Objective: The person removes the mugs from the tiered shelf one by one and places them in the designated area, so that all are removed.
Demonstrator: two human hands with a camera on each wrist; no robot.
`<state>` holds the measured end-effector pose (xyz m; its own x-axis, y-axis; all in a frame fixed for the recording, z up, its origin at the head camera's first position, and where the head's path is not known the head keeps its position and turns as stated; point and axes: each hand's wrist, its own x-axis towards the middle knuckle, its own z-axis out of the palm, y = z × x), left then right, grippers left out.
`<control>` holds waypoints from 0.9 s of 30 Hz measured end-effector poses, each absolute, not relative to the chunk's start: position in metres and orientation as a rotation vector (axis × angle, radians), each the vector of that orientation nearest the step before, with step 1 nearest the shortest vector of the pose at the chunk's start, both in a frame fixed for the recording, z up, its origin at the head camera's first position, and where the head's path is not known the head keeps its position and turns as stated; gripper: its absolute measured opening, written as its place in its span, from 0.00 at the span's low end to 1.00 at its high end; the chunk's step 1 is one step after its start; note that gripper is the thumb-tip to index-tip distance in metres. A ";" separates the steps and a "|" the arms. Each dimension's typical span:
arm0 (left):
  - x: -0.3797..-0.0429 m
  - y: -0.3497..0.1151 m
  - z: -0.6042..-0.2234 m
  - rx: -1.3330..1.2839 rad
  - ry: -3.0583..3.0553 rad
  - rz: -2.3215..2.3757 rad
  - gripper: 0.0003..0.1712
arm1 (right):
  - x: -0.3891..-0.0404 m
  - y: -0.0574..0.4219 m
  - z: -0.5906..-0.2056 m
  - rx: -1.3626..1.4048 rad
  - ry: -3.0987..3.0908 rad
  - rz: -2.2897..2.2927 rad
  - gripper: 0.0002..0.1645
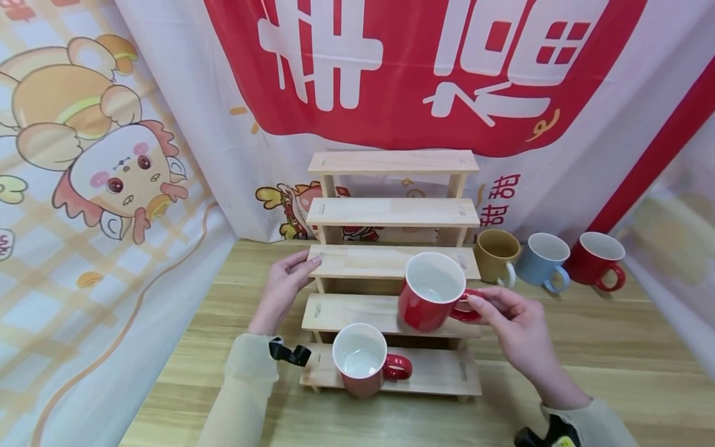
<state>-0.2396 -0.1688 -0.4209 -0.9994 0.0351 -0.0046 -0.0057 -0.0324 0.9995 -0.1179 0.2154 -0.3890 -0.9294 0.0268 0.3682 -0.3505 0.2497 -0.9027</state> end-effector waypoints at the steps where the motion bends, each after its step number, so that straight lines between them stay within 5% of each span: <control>1: -0.240 -0.169 -0.421 0.031 2.164 2.238 0.36 | -0.117 0.218 -0.386 0.283 -2.228 1.702 0.11; 12: -0.240 -0.170 -0.421 0.010 2.167 2.229 0.38 | -0.109 0.253 -0.363 0.090 -2.229 1.553 0.16; 27: -0.242 -0.169 -0.421 -0.007 2.184 2.204 0.40 | -0.106 0.308 -0.358 0.039 -1.815 1.894 0.13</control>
